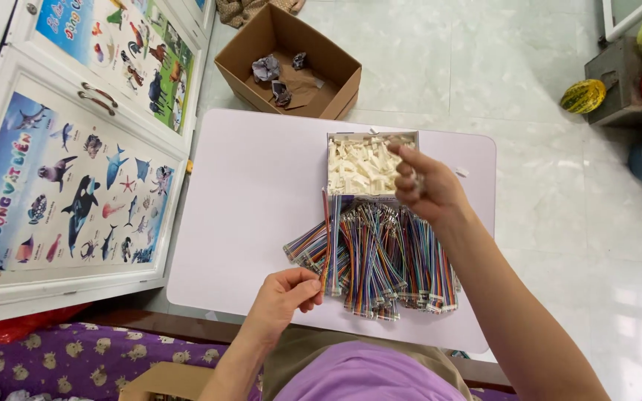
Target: Attach plastic connectors to the ends of multi-colored ribbon cable bundles.
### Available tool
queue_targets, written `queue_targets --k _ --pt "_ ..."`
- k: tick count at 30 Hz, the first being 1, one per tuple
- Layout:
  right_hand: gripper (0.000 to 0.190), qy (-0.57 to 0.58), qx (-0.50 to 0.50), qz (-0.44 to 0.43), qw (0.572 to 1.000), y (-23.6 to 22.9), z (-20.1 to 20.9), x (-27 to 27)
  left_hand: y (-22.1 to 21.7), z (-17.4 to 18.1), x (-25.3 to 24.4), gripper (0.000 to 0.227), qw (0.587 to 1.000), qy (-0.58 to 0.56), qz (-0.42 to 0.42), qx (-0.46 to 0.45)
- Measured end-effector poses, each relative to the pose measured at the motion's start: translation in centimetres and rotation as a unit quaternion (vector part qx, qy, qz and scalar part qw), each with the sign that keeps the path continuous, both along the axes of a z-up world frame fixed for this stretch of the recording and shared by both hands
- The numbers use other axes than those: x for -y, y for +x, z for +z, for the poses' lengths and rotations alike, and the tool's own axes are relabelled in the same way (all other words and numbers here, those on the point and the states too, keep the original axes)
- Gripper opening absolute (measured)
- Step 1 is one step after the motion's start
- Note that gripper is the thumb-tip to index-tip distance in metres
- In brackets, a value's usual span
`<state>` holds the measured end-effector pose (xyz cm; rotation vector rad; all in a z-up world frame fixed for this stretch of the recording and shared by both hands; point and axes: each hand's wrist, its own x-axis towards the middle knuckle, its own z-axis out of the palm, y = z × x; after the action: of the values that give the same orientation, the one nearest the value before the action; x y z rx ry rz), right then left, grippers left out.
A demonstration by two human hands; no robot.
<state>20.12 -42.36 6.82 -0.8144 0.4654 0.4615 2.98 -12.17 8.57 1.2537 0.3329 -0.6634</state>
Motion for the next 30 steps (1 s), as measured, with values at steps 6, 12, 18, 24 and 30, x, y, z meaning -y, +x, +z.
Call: queue_targets --k 6,12,18,24,30 --pt "0.040 -0.052 0.059 0.236 0.968 -11.9 0.5 -2.5 1.7 3.2 4.6 0.013 0.994 0.071 0.063 0.055" --pt "0.024 -0.120 0.004 0.158 0.980 -14.2 4.1 -3.9 2.9 6.2 6.8 0.023 0.990 0.025 0.056 0.123" --pt "0.026 -0.227 0.004 0.223 0.948 -14.8 6.1 -3.9 2.3 3.6 7.0 0.028 0.995 -0.095 0.022 0.027" --pt "0.022 -0.334 0.001 0.283 0.899 -14.8 8.9 -4.8 4.0 4.0 6.4 0.026 0.996 -0.074 0.047 -0.028" --pt "0.021 -0.321 -0.018 0.372 0.871 -16.7 8.8 -4.2 7.0 6.0 5.1 0.027 0.976 -0.140 0.153 -0.063"
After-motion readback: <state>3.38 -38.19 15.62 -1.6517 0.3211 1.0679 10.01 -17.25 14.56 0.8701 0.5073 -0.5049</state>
